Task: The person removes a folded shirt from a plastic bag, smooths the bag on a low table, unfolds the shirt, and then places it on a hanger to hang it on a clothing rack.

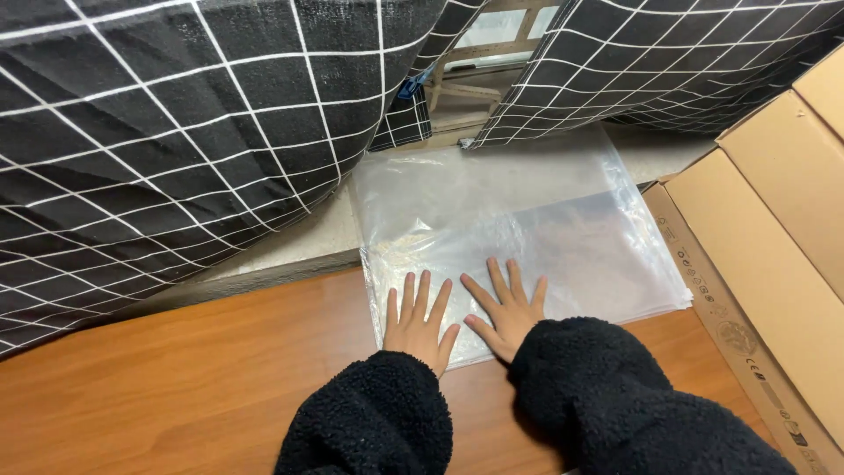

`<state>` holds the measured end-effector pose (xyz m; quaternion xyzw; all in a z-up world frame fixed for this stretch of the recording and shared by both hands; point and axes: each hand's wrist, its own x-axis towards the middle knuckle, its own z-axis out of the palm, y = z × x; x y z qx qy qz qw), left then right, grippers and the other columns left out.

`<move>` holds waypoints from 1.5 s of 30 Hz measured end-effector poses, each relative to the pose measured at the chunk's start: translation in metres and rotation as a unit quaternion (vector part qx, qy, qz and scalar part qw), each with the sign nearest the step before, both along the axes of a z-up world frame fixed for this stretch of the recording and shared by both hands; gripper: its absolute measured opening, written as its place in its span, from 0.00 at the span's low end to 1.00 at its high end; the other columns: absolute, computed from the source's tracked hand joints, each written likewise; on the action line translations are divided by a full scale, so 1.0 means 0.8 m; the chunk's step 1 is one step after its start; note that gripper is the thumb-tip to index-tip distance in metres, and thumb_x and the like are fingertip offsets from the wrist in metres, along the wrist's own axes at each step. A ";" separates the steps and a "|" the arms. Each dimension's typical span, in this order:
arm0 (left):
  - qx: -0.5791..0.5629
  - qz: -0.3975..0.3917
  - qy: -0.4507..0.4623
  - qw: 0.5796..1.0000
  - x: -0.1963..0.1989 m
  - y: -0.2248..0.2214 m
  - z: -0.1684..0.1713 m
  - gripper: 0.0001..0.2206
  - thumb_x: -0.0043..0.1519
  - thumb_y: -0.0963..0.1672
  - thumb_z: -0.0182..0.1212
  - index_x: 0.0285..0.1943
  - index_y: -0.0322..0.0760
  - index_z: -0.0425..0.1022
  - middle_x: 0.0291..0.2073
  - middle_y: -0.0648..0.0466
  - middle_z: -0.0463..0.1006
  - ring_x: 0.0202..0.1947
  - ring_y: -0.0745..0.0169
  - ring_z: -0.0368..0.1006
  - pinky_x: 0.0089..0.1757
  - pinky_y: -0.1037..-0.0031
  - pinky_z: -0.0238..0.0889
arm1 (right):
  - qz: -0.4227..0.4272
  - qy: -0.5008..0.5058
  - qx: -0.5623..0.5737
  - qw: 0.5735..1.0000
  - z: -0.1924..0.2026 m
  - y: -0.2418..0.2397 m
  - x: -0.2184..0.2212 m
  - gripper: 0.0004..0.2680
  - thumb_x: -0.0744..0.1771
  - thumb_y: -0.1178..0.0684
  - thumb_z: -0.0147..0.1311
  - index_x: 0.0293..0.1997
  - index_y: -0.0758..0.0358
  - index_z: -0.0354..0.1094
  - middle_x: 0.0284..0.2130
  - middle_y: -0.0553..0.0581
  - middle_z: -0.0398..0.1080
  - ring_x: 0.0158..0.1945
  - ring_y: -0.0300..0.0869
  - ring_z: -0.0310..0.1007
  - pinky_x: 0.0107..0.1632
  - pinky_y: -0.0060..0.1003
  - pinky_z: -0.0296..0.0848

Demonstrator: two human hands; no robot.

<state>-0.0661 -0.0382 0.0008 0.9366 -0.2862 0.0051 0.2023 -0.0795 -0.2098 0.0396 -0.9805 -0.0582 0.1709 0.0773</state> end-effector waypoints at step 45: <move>-0.051 0.174 -0.099 0.978 0.009 -0.010 -0.030 0.28 0.52 0.43 0.43 0.60 0.21 0.48 0.62 0.33 0.41 0.64 0.42 0.34 0.59 0.60 0.28 | 0.052 -0.268 0.039 0.961 -0.057 0.118 0.244 0.18 0.64 0.42 0.30 0.58 0.54 0.50 0.60 0.54 0.47 0.64 0.50 0.36 0.59 0.62 0.34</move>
